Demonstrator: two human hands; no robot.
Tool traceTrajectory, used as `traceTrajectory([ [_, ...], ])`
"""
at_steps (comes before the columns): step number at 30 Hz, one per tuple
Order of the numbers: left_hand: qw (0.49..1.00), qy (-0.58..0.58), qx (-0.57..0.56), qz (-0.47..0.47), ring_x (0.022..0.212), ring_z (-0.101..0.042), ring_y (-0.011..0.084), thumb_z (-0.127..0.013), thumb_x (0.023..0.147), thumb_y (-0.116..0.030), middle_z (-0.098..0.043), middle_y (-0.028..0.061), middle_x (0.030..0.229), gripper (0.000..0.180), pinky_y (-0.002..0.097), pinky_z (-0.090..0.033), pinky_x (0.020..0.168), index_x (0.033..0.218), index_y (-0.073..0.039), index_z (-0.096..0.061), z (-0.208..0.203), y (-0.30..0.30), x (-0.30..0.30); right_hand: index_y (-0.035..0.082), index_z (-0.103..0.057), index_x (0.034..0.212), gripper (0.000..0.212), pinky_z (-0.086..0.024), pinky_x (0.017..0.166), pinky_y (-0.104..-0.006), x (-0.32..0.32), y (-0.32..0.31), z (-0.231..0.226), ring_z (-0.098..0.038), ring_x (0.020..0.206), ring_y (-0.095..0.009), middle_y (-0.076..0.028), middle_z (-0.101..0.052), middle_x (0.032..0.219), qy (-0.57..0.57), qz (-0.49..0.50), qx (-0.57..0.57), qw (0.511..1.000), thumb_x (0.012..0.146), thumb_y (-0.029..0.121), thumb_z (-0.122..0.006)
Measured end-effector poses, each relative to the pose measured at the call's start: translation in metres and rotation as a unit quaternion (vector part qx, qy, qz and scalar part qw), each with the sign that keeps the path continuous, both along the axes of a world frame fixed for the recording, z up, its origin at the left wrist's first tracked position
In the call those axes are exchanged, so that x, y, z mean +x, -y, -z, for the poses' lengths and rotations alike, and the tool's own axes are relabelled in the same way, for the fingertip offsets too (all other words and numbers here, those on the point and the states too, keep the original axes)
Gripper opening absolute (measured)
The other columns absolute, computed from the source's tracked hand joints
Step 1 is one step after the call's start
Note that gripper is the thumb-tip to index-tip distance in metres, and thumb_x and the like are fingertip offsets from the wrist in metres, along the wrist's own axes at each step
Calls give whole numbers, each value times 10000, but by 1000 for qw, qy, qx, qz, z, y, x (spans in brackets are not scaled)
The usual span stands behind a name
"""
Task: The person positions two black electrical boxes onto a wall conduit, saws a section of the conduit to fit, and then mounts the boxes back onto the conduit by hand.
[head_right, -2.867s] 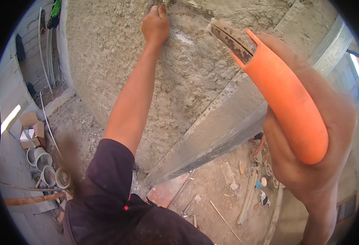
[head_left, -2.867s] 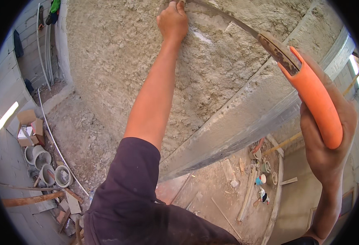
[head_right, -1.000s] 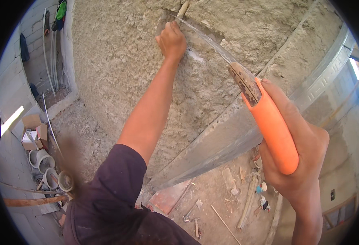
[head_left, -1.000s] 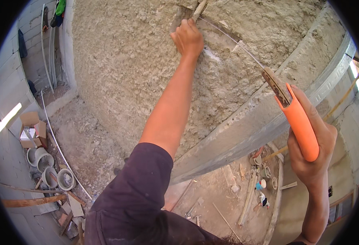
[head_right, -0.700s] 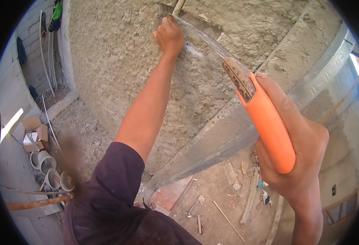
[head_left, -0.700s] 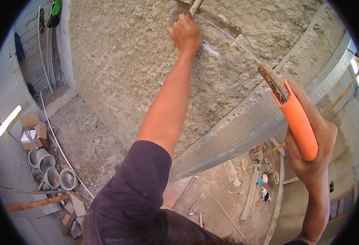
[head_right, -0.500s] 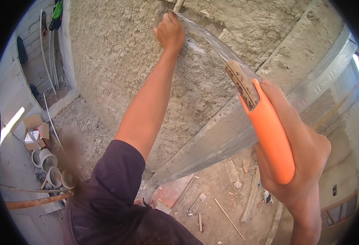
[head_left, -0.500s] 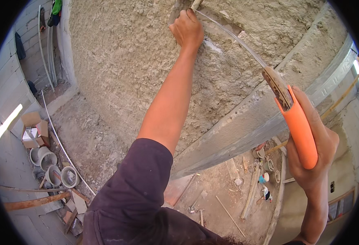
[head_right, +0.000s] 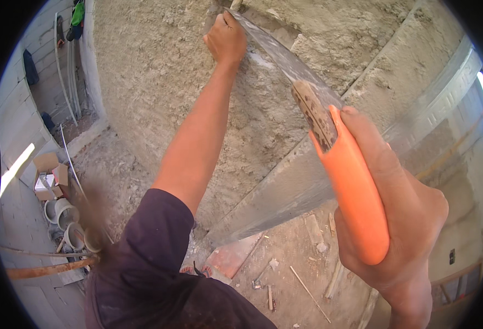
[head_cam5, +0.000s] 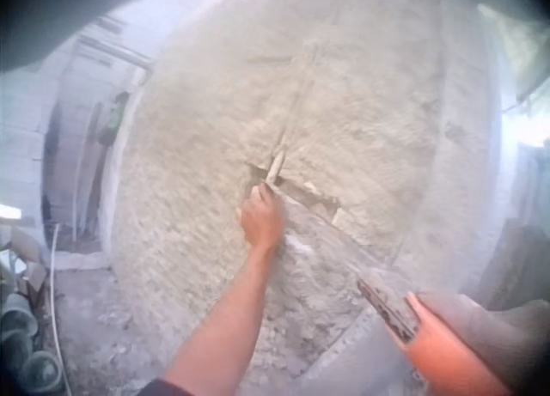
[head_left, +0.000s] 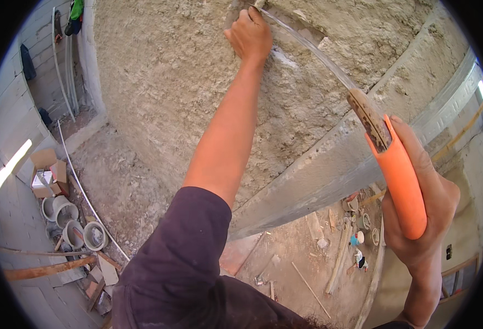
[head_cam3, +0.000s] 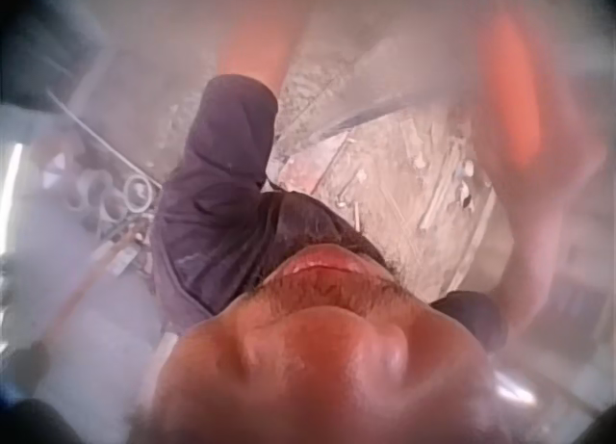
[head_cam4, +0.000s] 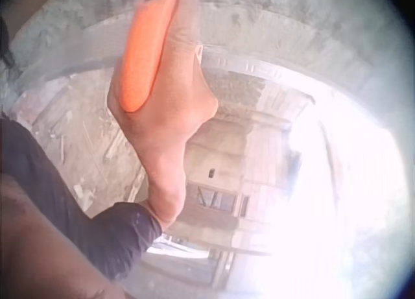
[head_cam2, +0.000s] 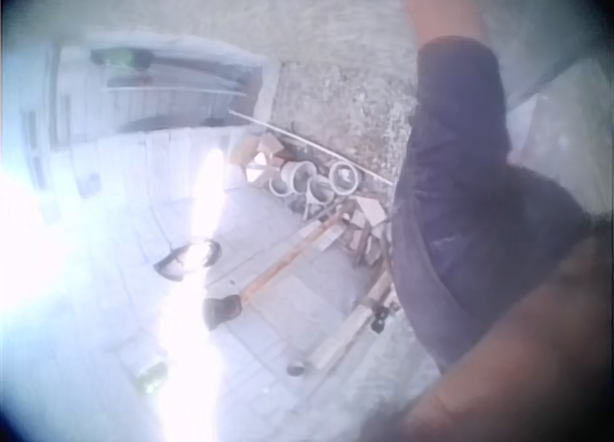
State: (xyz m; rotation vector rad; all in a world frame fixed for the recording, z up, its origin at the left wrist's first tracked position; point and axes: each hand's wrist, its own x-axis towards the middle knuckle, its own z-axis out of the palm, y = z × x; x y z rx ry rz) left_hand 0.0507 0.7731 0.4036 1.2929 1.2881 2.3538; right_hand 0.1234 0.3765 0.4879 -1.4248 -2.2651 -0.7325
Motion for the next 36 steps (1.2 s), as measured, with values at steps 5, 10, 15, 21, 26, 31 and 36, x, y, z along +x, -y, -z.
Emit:
traceTrajectory([
  [5, 998, -34, -40, -40, 828, -637, 495, -373, 1058, -356, -686, 252, 859, 414, 603, -465, 757, 955, -51, -633, 0, -14, 0, -57, -579, 1343, 687, -545, 884, -300, 4, 2, 5, -741, 977, -305, -217, -704, 1176, 33, 24, -5, 999, 662, -115, -503],
  [10, 995, -7, 44, -91, 847, -635, 501, -368, 1054, -366, -681, 270, 857, 429, 609, -452, 794, 962, -39, -631, 9, -52, 3, -45, -573, 1354, 692, -539, 931, -325, -2, -2, 6, -735, 997, -313, -225, -696, 1181, 67, -1, -10, 998, 668, -122, -527],
  [15, 999, -23, -34, -30, 857, -643, 487, -379, 1045, -343, -678, 278, 851, 406, 607, -449, 805, 975, -31, -629, 6, -22, 10, -14, -575, 1365, 668, -511, 1014, -358, 8, 5, -1, -726, 1037, -295, -236, -685, 1187, 41, -15, -3, 999, 704, -104, -536],
  [21, 999, -27, -11, -12, 853, -645, 428, -341, 1053, -358, -701, 194, 822, 453, 510, -383, 942, 904, -51, -639, 1, -10, -1, -7, -599, 1349, 668, -531, 733, -282, -4, -29, -15, -705, 764, -219, -183, -726, 1101, 47, -5, -1, 999, 698, -122, -501],
  [26, 999, -35, 0, -35, 850, -645, 429, -340, 1059, -341, -698, 202, 819, 444, 504, -378, 921, 911, -42, -632, 4, -6, 1, -16, -589, 1364, 696, -540, 751, -278, 5, -24, 4, -731, 798, -230, -181, -732, 1105, 60, -38, 49, 996, 690, -154, -480],
  [31, 999, -42, 8, -26, 852, -633, 421, -351, 1061, -317, -688, 212, 816, 430, 508, -380, 900, 908, -28, -631, 5, -6, -9, -25, -577, 1375, 705, -551, 805, -289, 0, -23, -3, -755, 869, -250, -198, -735, 1080, -5, -8, -6, 1000, 690, -154, -471],
  [36, 999, -40, -13, -20, 902, -587, 389, -352, 1072, -324, -671, 201, 859, 443, 506, -372, 905, 932, -15, -638, 4, -4, 6, -35, -574, 1373, 707, -552, 798, -288, -4, -23, 3, -753, 845, -251, -193, -737, 1055, 32, -1, 15, 999, 680, -142, -481],
])
